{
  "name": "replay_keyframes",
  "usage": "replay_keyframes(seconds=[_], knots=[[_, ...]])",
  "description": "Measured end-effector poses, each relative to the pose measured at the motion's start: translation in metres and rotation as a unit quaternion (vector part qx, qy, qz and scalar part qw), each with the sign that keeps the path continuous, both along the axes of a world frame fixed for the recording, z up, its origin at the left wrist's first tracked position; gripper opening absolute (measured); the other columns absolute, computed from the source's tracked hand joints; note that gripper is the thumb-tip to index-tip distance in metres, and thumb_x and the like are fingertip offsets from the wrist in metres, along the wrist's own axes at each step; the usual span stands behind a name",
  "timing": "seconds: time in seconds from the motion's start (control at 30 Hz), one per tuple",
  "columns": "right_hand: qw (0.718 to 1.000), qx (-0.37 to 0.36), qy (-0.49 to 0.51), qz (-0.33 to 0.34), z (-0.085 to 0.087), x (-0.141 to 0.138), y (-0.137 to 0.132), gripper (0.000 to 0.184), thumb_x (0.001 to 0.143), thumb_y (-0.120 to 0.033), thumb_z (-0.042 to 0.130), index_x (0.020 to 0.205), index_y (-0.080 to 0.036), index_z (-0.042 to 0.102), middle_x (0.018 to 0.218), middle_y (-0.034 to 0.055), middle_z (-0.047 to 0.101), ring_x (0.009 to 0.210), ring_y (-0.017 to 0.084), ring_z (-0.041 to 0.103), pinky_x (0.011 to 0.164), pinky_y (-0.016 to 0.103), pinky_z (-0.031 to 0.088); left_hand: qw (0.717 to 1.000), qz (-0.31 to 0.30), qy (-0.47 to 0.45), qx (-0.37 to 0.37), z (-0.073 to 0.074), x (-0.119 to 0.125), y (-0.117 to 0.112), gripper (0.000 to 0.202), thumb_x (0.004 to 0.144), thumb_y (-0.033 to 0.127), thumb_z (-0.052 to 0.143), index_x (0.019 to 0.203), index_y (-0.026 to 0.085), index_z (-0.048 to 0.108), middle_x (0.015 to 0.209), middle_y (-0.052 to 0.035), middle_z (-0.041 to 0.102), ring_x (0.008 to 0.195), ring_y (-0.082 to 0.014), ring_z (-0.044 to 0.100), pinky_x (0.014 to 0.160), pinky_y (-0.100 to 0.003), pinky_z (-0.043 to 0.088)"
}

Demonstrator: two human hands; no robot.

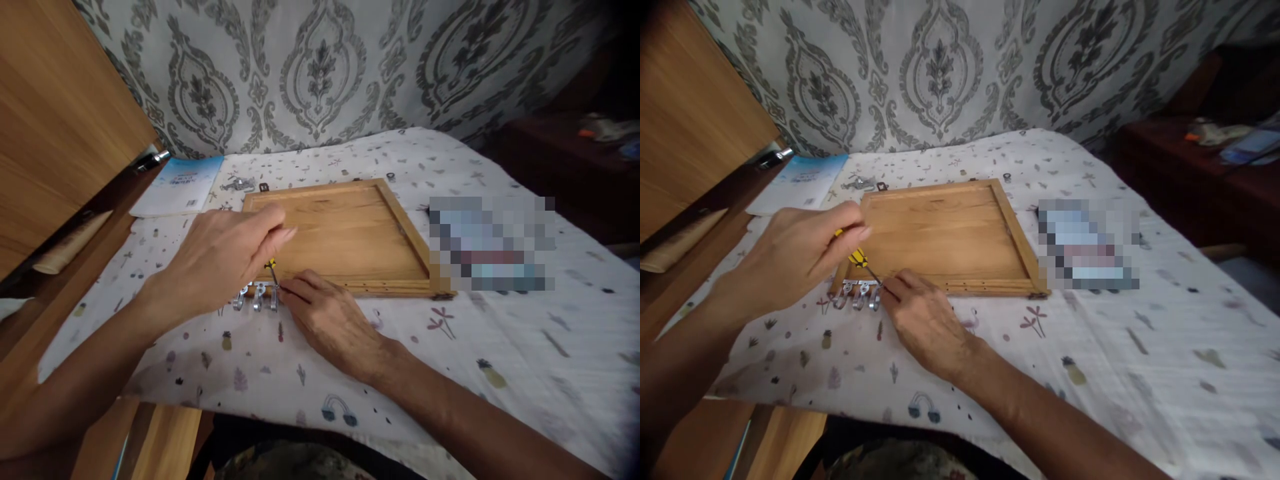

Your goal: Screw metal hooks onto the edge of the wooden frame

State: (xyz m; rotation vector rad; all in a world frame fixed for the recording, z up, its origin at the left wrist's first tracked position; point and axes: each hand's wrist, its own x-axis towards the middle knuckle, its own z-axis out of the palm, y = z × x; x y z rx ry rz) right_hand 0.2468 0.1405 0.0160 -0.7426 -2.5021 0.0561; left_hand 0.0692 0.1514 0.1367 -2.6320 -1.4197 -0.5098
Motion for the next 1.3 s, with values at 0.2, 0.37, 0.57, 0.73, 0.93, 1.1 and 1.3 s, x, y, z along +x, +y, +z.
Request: replay_keyframes(seconds=[0.2, 0.37, 0.57, 0.73, 0.93, 1.1, 1.3], knots=[[1.0, 0.003, -0.006, -0.003, 0.0, 0.001, 0.0, 0.012, 0.088, -0.008, 0.065, 0.098, -0.012, 0.071, 0.103, 0.0072, 0.073, 0.091, 0.025, 0.059, 0.071, 0.037, 0.055, 0.996, -0.053, 0.05, -0.051, 0.01, -0.018, -0.007, 0.012, 0.101, 0.025, 0.04, 0.096, 0.021, 0.05, 0.078, 0.0008, 0.058, 0.067, -0.0146, 0.052, 0.062, -0.028, 0.035], [1.0, 0.009, 0.0, 0.003, -0.002, 0.001, 0.0, 0.014, 0.09, -0.006, 0.061, 0.099, -0.01, 0.07, 0.103, 0.0094, 0.073, 0.091, 0.025, 0.058, 0.072, 0.037, 0.055, 0.997, -0.043, 0.024, -0.062, 0.01, -0.02, -0.005, 0.014, 0.101, 0.026, 0.041, 0.096, 0.02, 0.053, 0.083, -0.0007, 0.059, 0.073, -0.0159, 0.055, 0.066, -0.029, 0.038], [1.0, -0.006, -0.002, 0.005, -0.002, 0.001, 0.0, 0.017, 0.09, -0.005, 0.059, 0.102, -0.01, 0.07, 0.103, 0.0105, 0.073, 0.093, 0.026, 0.059, 0.074, 0.038, 0.056, 0.936, -0.048, -0.315, -0.148, -0.023, 0.006, -0.004, 0.015, 0.101, 0.027, 0.041, 0.1, 0.02, 0.055, 0.081, -0.0006, 0.056, 0.077, -0.0144, 0.056, 0.074, -0.029, 0.046], [1.0, -0.006, -0.007, 0.007, -0.001, 0.002, 0.001, 0.017, 0.091, -0.006, 0.057, 0.1, -0.01, 0.07, 0.1, 0.0106, 0.072, 0.092, 0.025, 0.058, 0.074, 0.038, 0.056, 0.808, -0.096, -0.548, -0.195, -0.042, 0.027, 0.004, 0.028, 0.1, 0.043, 0.048, 0.085, 0.021, 0.055, 0.059, 0.0049, 0.039, 0.052, -0.0102, 0.038, 0.054, -0.025, 0.04], [1.0, 0.004, 0.009, 0.021, -0.001, 0.002, 0.003, 0.018, 0.089, -0.003, 0.057, 0.1, -0.01, 0.07, 0.103, 0.0105, 0.073, 0.09, 0.025, 0.059, 0.074, 0.038, 0.057, 0.73, -0.13, -0.6, -0.302, -0.037, 0.028, 0.017, 0.025, 0.096, 0.041, 0.057, 0.084, 0.02, 0.053, 0.047, 0.0109, 0.026, 0.039, -0.0058, 0.017, 0.038, -0.02, 0.021], [1.0, -0.013, -0.015, 0.021, 0.001, 0.003, 0.004, 0.018, 0.09, -0.005, 0.057, 0.101, -0.011, 0.07, 0.107, 0.0111, 0.073, 0.095, 0.026, 0.059, 0.078, 0.037, 0.057, 0.721, -0.142, -0.59, -0.335, -0.035, 0.022, 0.015, 0.021, 0.096, 0.038, 0.055, 0.085, 0.02, 0.053, 0.047, 0.0117, 0.024, 0.039, -0.005, 0.017, 0.04, -0.02, 0.019], [0.998, -0.041, -0.003, 0.037, 0.003, 0.003, 0.007, 0.017, 0.093, -0.007, 0.055, 0.1, -0.011, 0.07, 0.105, 0.0119, 0.073, 0.098, 0.025, 0.059, 0.083, 0.038, 0.057, 0.707, -0.144, -0.59, -0.363, -0.034, 0.021, 0.016, 0.009, 0.091, 0.025, 0.05, 0.085, 0.02, 0.054, 0.046, 0.0121, 0.022, 0.037, -0.0046, 0.014, 0.039, -0.018, 0.016]])
